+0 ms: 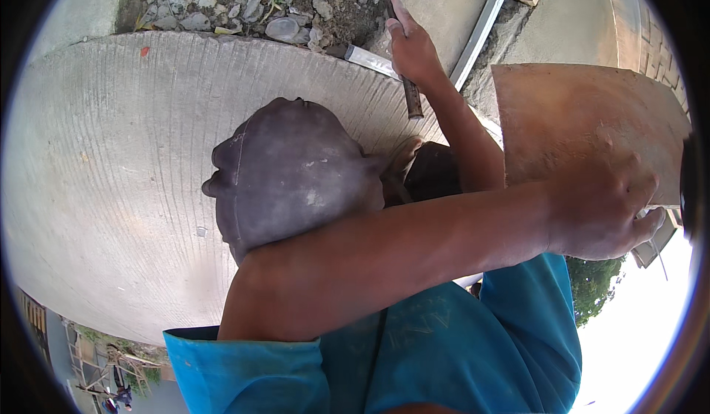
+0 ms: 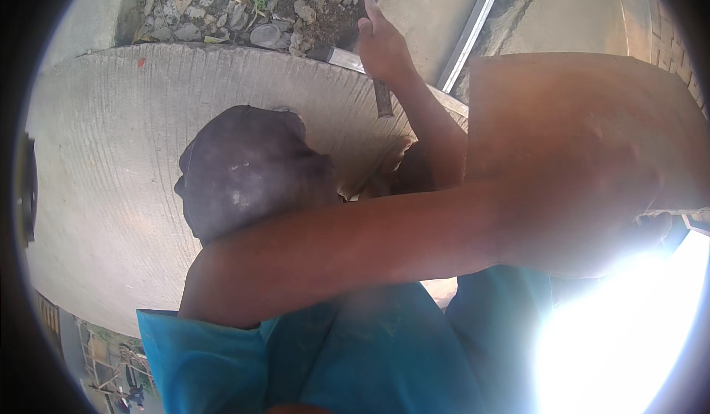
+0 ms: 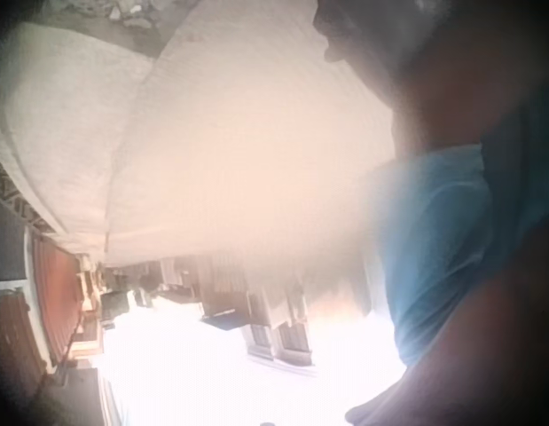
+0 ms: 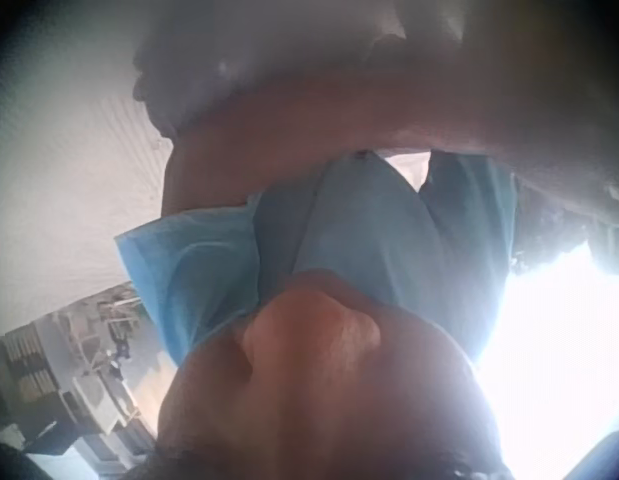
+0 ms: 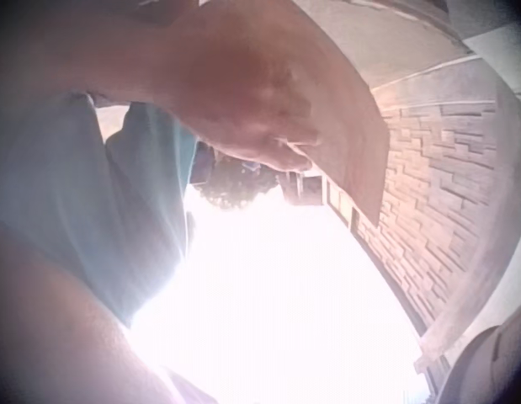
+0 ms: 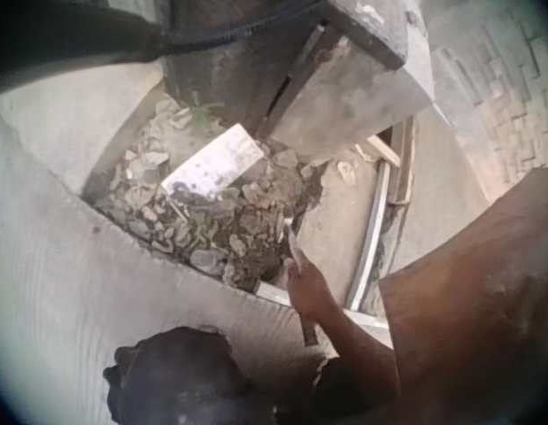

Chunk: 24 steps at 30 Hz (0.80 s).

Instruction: The person walks across a concrete rooftop and kneels to repair a damaged section. Using a hammer and a wooden board, they repeatedly strike and scrape the concrete edge to remove loose material and shape the surface.

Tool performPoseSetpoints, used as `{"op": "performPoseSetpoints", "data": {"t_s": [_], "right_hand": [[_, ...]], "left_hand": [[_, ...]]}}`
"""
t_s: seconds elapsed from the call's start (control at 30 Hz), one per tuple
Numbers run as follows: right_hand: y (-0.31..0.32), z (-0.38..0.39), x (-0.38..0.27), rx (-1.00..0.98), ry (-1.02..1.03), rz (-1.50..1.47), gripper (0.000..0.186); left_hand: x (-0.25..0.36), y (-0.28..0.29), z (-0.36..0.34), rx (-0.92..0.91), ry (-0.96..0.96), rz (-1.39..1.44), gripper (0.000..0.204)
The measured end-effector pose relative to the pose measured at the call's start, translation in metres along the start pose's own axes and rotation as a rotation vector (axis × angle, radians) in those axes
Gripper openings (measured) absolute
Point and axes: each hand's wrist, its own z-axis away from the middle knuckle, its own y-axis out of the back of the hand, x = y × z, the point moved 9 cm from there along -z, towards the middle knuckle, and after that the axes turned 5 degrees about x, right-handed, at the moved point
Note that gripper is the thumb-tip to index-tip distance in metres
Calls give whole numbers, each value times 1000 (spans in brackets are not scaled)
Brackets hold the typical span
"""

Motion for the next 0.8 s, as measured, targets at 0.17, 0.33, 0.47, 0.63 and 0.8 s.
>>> {"op": "performPoseSetpoints", "data": {"t_s": [0.17, 0.33, 0.47, 0.63, 0.8], "right_hand": [[-38, 0, 49, -441, -203, 182, 54], [5, -21, 1, -136, -71, 25, 55], [4, -14, 13, -232, -176, -19, 56], [-32, -6, 57, -572, -441, -150, 55], [-39, -12, 55, -638, -398, -71, 57]], "left_hand": [[1, -4, 0, 15, -73, -132, 38], [-4, 1, -3, -77, -15, 43, 39], [4, 2, -5, -12, -94, -34, 39], [9, 10, -6, 31, -156, -89, 38], [13, 6, -7, 11, -133, -93, 38]]}}
